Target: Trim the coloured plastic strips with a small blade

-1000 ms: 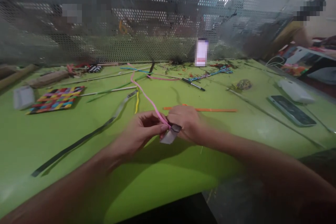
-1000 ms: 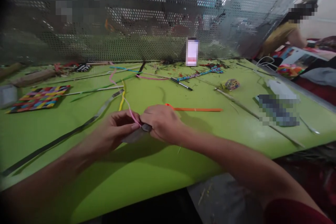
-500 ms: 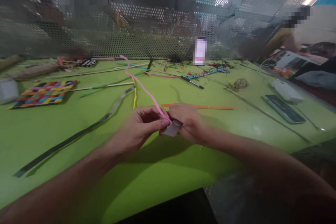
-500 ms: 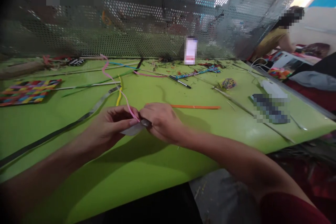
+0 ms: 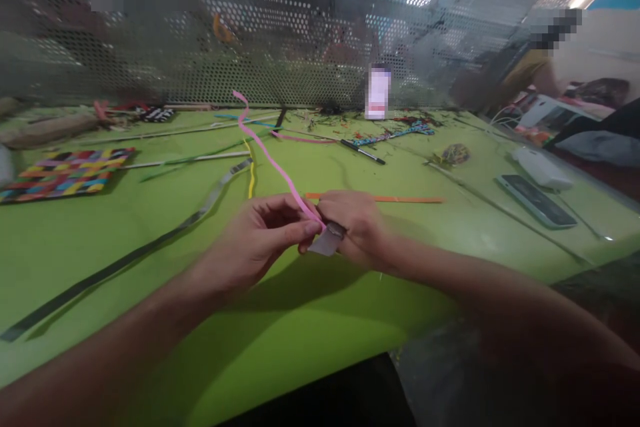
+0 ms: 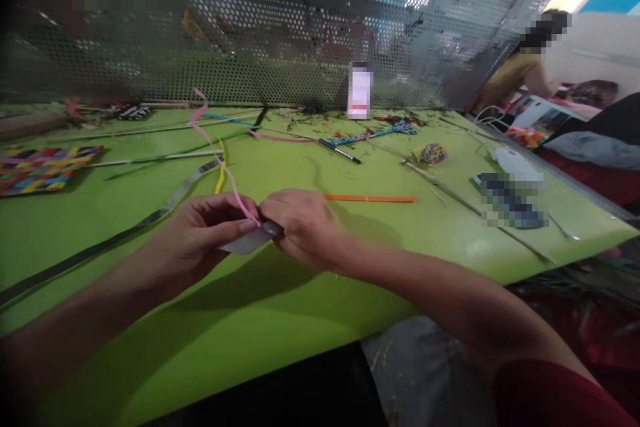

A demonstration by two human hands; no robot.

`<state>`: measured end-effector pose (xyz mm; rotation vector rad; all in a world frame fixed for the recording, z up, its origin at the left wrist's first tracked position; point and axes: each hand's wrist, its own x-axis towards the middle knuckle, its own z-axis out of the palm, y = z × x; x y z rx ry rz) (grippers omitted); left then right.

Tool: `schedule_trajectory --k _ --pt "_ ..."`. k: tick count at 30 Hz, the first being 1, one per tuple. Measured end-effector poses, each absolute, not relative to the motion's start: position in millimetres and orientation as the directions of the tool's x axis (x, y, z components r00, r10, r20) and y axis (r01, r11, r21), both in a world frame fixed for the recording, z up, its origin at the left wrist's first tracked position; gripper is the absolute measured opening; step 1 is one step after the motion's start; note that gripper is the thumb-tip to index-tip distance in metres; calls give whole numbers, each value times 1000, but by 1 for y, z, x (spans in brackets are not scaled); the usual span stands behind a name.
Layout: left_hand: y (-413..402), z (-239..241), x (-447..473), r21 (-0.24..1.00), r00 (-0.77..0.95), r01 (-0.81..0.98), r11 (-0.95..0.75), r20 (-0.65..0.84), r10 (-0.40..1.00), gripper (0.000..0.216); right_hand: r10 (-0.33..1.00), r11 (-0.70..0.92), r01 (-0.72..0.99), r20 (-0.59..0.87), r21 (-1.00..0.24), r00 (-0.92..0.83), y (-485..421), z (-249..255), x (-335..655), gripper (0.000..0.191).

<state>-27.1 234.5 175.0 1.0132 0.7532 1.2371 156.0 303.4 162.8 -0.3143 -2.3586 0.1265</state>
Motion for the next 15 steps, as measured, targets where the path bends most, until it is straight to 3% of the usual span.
schedule_trajectory --k 5,15 --pt "234 177 -27 919 197 -393 11 73 978 11 283 959 230 608 -166 -742 303 164 157 24" --pt "234 177 -28 925 211 -381 8 78 974 11 268 963 216 624 -160 -734 305 163 156 23"
